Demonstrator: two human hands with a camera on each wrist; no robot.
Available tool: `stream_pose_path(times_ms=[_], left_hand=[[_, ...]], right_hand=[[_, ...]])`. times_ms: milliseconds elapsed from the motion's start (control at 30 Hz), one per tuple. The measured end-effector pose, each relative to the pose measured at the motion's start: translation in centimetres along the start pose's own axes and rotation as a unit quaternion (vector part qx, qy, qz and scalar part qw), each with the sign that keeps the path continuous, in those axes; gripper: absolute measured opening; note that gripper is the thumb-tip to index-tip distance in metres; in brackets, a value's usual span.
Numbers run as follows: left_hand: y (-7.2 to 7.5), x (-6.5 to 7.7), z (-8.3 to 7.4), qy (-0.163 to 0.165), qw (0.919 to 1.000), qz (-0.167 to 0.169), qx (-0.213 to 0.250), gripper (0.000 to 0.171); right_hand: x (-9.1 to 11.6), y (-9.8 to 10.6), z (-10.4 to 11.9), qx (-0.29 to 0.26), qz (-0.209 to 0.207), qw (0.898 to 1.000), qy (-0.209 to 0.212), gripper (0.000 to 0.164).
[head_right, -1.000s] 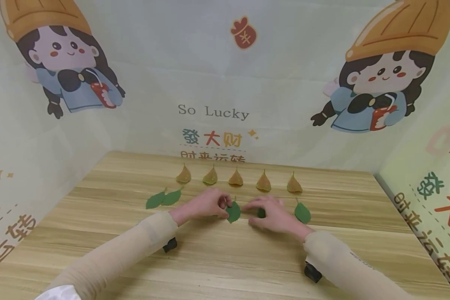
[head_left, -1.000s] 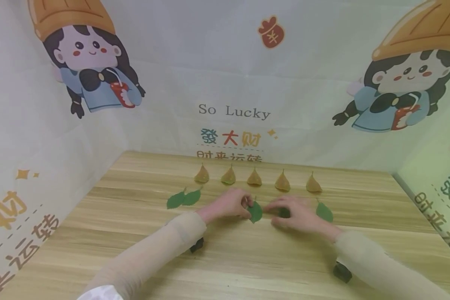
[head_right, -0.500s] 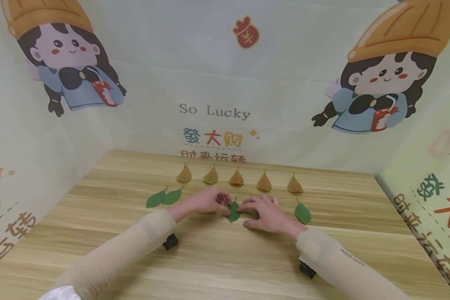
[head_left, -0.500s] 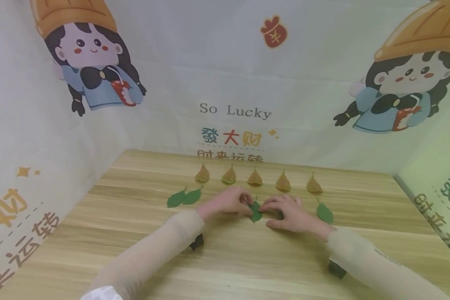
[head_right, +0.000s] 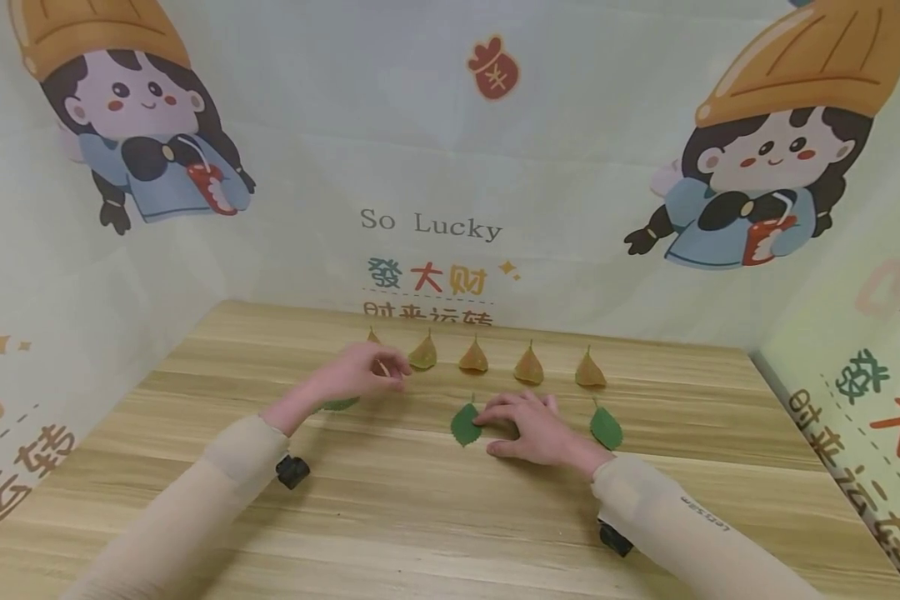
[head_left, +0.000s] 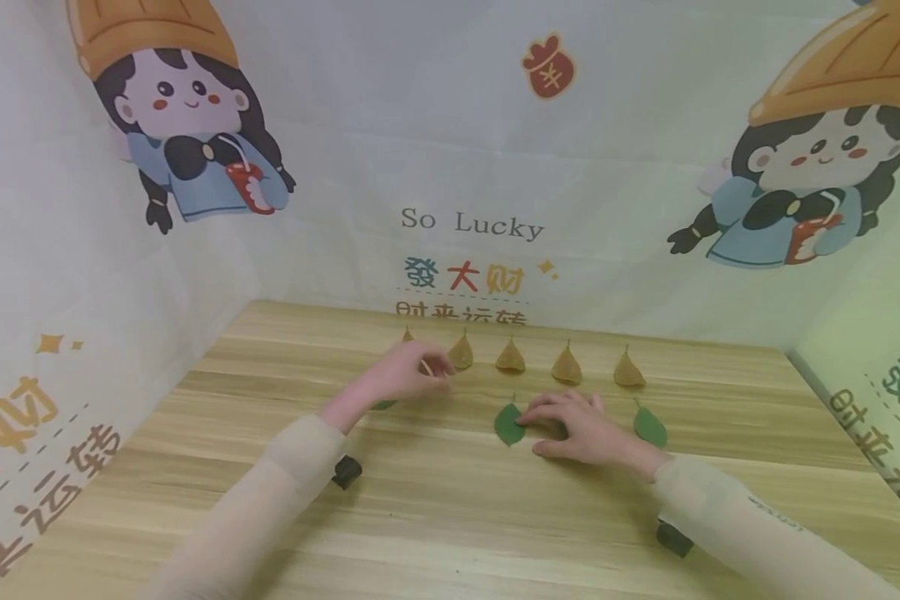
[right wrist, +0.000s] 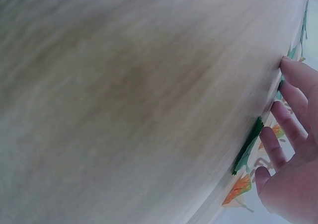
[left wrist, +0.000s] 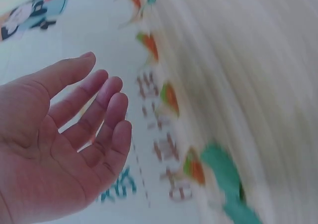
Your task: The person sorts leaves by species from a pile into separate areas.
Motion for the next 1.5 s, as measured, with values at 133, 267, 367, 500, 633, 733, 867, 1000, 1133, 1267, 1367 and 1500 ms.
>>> stream_pose_path(times_ms=[133, 267, 367, 500, 633, 733, 867, 1000, 1133, 1267, 1367, 1500], left_hand=[[1.2, 1.5, 1.8, -0.001, 1.0000, -0.007, -0.005, 0.023], [1.6, 2.5, 3.8, 0.006, 0.9999, -0.012, -0.009, 0.026], [1.6, 3.1, 5.1, 0.021, 0.9996, -0.013, -0.011, 0.029], [1.4, 3.6, 6.1, 0.046, 0.9989, -0.001, -0.010, 0.036], [1.3, 3.7, 6.6, 0.057, 0.9982, 0.010, -0.016, 0.040], [1.3, 3.7, 7.1, 0.060, 0.9977, 0.014, -0.029, 0.042], [1.1, 3.5, 7.7, 0.057, 0.9973, 0.025, -0.037, 0.043], [1.0, 3.2, 7.9, 0.046, 0.9964, 0.034, -0.062, 0.042], [0.8, 2.7, 7.4, 0.028, 0.9928, 0.037, -0.110, 0.040], [0.3, 2.2, 6.5, 0.009, 0.9890, 0.037, -0.143, 0.037], [-0.1, 1.9, 5.9, -0.006, 0.9872, 0.034, -0.156, 0.036], [-0.6, 1.7, 5.3, -0.008, 0.9891, 0.033, -0.144, 0.035]], right_hand=[[-0.1, -0.1, 0.0, -0.001, -0.001, 1.000, 0.001, 0.040], [-0.1, -0.1, 0.1, 0.004, 0.001, 1.000, 0.000, 0.040], [-0.2, -0.1, 0.2, 0.006, 0.002, 1.000, -0.001, 0.040], [-0.1, -0.1, 0.3, 0.003, 0.003, 1.000, -0.001, 0.040], [-0.2, -0.1, 0.3, 0.002, 0.003, 1.000, 0.000, 0.041], [-0.2, 0.0, 0.2, 0.002, 0.002, 1.000, 0.000, 0.040], [-0.1, 0.1, 0.2, 0.006, 0.000, 1.000, 0.004, 0.040], [-0.1, 0.1, 0.2, 0.006, -0.004, 1.000, 0.006, 0.040], [-0.1, 0.0, 0.0, 0.003, -0.010, 1.000, 0.009, 0.040], [-0.1, 0.0, 0.0, 0.005, -0.010, 1.000, 0.012, 0.040], [-0.1, 0.1, 0.1, 0.006, -0.004, 1.000, 0.008, 0.040], [0.0, 0.2, 0.2, 0.007, 0.001, 1.000, 0.003, 0.040]])
Point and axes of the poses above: each hand's wrist, its own x-axis away from the middle knuckle, its own y-axis out of the back of the hand, z = x × y, the point moved 1 cm from there along -x, towards the middle knuckle, and after that the axes turned 15 degrees about z, right-handed, at the moved point
